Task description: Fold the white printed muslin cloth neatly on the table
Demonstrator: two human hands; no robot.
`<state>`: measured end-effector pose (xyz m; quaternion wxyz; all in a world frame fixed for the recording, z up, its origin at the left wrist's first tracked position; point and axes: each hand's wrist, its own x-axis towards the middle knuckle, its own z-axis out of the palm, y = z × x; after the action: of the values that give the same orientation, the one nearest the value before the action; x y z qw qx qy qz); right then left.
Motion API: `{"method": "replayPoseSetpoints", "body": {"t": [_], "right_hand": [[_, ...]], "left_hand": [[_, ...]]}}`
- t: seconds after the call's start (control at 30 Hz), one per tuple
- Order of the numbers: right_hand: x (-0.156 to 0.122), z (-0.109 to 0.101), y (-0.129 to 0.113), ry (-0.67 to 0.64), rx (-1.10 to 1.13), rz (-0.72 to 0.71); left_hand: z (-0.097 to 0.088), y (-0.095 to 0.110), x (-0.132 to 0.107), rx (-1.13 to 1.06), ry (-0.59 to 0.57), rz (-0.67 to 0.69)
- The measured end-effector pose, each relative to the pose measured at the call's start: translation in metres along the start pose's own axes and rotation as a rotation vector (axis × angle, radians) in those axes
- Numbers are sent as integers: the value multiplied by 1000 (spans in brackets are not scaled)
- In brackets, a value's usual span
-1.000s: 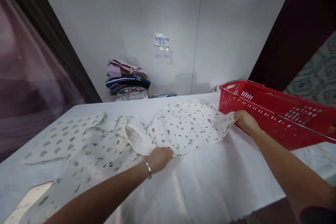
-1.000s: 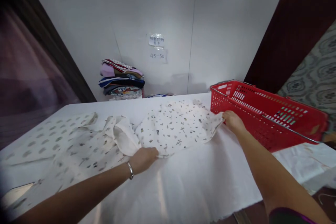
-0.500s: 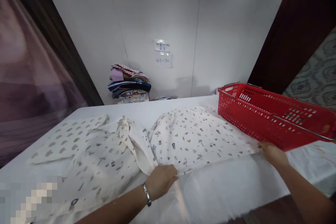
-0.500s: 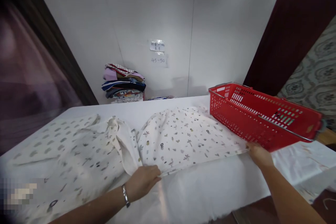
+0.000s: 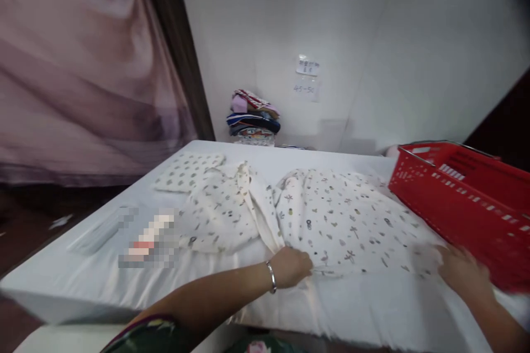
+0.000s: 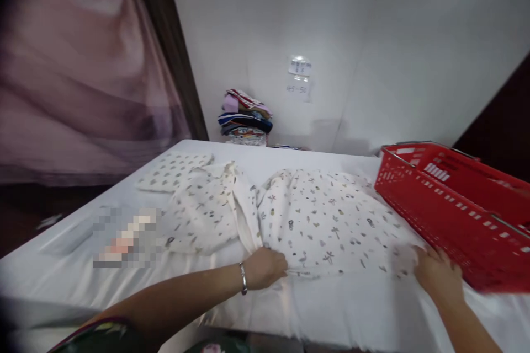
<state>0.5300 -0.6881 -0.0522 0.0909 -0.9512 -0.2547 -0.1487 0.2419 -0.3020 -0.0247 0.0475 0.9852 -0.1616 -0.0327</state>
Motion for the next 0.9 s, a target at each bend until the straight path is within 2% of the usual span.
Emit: {"method": "replayPoseSetpoints", "body": {"t": [0.07, 0.13, 0.2, 0.23, 0.3, 0.37, 0.43, 0.53, 0.6, 0.77, 0.9], "right_hand": [[-5, 1, -79, -27, 197, -163], [-21, 2, -166, -124, 396, -312], [-39, 1, -240, -171, 511, -487], [-46, 0, -267, -193, 549, -554], [-53, -3, -299, -208, 604, -533], [-52, -7, -307, -231, 642, -480], [-50, -12, -301, -285, 663, -446], [-52, -16, -288, -373, 644, -432], [-55, -16, -284, -370, 624, -442], [-59, -11, -282, -283, 637, -497], [-64, -5, -285, -292, 650, -478]], "left_hand": [[-2, 0, 2, -10, 49, -24], [-9, 1, 3, -22, 106, -47], [-17, 1, 4, -49, 160, -72], [-22, 1, 4, -64, 180, -86], [-29, -1, 2, -86, 209, -108], [-33, -6, -1, -95, 231, -91], [-33, -16, -7, -88, 251, -49], [-27, -43, -17, -39, 243, -11], [-23, -67, -24, 8, 217, -31], [-28, -122, -38, 60, 192, -171], [-40, -155, -50, -117, 245, -373]]}}
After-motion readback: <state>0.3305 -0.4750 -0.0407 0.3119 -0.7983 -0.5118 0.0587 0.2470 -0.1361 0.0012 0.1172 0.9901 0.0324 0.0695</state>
